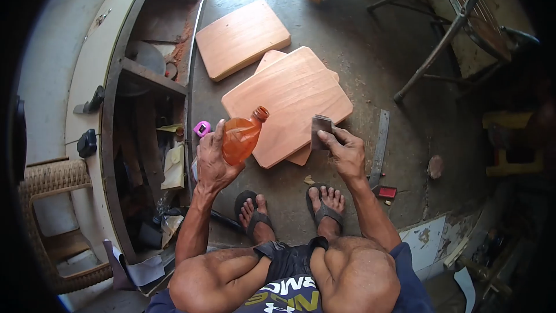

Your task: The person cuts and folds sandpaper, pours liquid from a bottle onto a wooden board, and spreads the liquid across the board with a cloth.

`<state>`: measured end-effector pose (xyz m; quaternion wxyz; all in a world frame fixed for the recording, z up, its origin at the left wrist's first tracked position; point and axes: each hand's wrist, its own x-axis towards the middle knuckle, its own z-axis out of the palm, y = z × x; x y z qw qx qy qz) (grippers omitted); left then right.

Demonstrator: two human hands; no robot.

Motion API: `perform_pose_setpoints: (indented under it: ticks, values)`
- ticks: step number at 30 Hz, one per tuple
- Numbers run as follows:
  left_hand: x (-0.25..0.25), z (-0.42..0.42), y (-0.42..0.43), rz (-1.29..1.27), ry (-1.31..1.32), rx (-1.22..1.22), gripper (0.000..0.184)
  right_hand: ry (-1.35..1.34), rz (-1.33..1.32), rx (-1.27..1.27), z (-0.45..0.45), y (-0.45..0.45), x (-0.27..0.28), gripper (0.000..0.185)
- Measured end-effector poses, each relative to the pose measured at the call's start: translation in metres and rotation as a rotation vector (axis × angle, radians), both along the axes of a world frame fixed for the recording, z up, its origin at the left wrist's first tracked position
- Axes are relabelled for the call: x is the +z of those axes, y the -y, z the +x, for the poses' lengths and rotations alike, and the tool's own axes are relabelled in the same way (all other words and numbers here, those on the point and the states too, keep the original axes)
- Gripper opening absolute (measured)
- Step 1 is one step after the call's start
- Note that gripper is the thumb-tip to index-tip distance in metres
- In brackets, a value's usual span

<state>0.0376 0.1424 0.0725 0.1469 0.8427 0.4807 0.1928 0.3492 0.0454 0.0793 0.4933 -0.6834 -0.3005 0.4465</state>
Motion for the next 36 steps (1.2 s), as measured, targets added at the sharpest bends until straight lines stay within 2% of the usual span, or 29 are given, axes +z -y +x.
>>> perform_pose_setpoints:
  ticks: [3,4,6,8,10,16,21,25,28,30,36]
  values:
    - [0.010,0.010,0.005,-0.050,-0.088,-0.081,0.108,0.074,-0.019,0.041,0.000,-0.007,-0.025,0.039]
    - [0.012,0.013,0.006,-0.053,-0.090,-0.102,0.108,0.127,-0.065,0.050,-0.004,-0.009,-0.016,0.039]
    - [0.016,0.017,0.008,-0.033,-0.183,-0.152,0.108,0.252,0.008,0.074,-0.006,-0.012,-0.028,0.035]
    - [0.017,0.019,0.009,-0.014,-0.179,-0.189,0.107,0.252,0.002,0.040,-0.009,-0.013,-0.031,0.035]
    - [0.022,0.022,0.009,-0.008,-0.231,-0.217,0.108,0.428,0.112,0.109,-0.010,-0.014,-0.014,0.034]
    - [0.033,0.035,0.011,-0.043,-0.344,-0.215,0.105,0.334,0.123,0.120,-0.026,-0.017,0.014,0.025]
    - [0.034,0.037,0.010,-0.040,-0.360,-0.208,0.102,0.482,0.163,0.099,-0.031,-0.017,0.002,0.023]
    - [0.041,0.038,0.011,-0.048,-0.414,-0.200,0.101,0.496,0.114,0.159,-0.031,-0.018,-0.003,0.022]
    - [0.051,0.042,0.010,-0.060,-0.447,-0.190,0.100,0.466,0.168,0.133,-0.033,-0.020,-0.006,0.021]
    - [0.055,0.044,0.008,-0.051,-0.468,-0.190,0.097,0.327,0.087,0.101,-0.034,-0.021,-0.006,0.019]
    - [0.077,0.057,0.004,-0.061,-0.557,-0.200,0.095,0.214,0.015,0.066,-0.033,-0.024,-0.012,0.021]
